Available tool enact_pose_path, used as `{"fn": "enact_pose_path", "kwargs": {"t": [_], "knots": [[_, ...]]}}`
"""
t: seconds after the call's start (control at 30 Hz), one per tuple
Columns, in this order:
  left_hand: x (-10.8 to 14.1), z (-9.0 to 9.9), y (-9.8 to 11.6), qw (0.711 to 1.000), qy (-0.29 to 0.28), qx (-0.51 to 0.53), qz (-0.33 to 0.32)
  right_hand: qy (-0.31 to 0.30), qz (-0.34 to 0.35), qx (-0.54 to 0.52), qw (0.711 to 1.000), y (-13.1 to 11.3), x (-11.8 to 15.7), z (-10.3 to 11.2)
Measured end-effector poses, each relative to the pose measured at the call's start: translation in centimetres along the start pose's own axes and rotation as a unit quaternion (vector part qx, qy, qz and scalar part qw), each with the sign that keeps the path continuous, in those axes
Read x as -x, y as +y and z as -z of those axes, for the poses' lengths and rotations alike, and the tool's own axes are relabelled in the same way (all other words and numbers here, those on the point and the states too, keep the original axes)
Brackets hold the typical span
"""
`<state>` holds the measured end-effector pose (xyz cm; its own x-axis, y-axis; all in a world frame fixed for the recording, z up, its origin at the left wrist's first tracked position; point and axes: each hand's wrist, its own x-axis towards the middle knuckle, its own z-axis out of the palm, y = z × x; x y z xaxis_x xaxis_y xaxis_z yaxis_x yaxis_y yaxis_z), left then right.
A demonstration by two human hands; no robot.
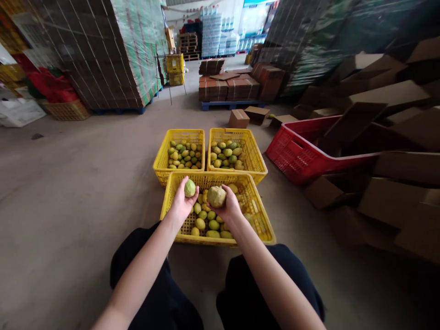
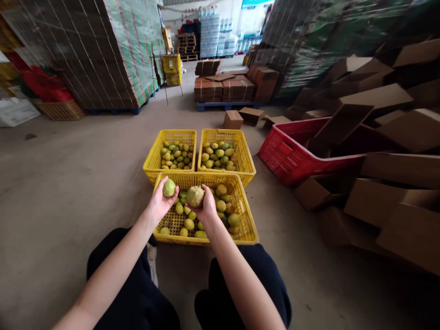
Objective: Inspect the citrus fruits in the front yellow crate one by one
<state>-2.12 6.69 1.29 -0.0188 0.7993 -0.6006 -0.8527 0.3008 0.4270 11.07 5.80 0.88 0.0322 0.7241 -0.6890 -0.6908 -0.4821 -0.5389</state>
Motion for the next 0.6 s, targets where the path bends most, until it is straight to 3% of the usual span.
{"fn": "enact_pose_path", "kwargs": {"t": [0.1,0.23,0.37,0.6], "knots": [[-0.24,0.25,0.25,0.999,-0.019,-0.002,0.029,0.002,0.007,-0.002,1.0,-0.14,-0.06,0.06],[-0.26,0.56,0.24,0.993,-0.069,-0.013,0.1,-0.046,-0.056,0.027,0.997,-0.22,-0.15,0.32],[-0.12,0.48,-0.1,0.994,-0.075,-0.026,0.076,-0.063,-0.09,0.023,0.994,0.11,-0.17,0.27],[0.46,0.15,0.28,0.994,-0.059,-0.079,0.053,0.001,-0.005,-0.003,1.0,0.13,-0.21,-0.01]]}}
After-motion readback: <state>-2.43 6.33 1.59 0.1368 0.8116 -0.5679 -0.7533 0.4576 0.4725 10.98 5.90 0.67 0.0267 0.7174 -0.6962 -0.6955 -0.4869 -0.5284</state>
